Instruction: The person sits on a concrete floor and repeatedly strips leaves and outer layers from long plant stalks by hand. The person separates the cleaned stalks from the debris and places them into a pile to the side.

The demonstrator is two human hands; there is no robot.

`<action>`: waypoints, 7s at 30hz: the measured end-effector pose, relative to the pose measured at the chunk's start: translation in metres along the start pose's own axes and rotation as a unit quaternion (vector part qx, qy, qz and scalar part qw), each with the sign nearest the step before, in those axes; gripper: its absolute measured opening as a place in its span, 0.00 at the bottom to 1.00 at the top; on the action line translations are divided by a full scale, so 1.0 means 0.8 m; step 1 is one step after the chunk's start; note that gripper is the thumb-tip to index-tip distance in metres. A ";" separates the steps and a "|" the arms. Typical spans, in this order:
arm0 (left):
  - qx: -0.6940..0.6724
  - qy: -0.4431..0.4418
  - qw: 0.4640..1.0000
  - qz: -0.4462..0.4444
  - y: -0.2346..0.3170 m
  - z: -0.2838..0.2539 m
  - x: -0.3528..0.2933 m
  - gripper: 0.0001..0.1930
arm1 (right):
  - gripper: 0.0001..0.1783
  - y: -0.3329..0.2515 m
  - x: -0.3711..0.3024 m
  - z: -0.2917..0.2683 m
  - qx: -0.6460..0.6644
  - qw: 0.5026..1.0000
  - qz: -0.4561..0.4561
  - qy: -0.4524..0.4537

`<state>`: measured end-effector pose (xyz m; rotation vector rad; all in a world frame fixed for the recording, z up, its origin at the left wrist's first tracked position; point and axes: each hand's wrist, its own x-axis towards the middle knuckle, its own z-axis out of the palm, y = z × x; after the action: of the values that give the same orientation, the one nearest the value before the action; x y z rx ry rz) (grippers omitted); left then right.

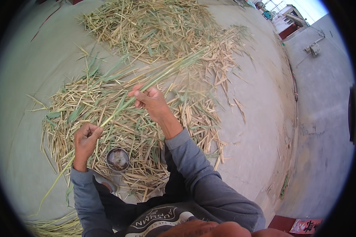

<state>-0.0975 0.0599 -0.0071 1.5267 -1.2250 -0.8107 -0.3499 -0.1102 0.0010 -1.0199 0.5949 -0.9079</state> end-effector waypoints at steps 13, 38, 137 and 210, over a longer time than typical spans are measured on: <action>-0.100 -0.130 0.985 -0.054 0.017 -0.045 -0.011 0.09 | 0.13 -0.009 -0.031 -0.005 -0.130 0.987 -0.032 -0.091; 0.069 0.220 0.954 0.191 0.016 0.040 0.000 0.07 | 0.24 0.055 -0.035 0.058 -0.050 0.997 0.061 0.004; 0.039 -0.001 0.996 0.079 -0.001 0.042 0.003 0.10 | 0.19 0.012 -0.030 0.041 -0.226 0.964 0.131 -0.052; -0.032 -0.047 0.998 0.023 -0.011 0.025 0.022 0.06 | 0.25 -0.013 -0.023 -0.028 -0.282 0.957 0.055 -0.036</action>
<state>-0.1082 0.0374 -0.0203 1.4180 -1.2848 -0.8915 -0.3803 -0.1074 0.0015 -1.5077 0.8665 -0.6055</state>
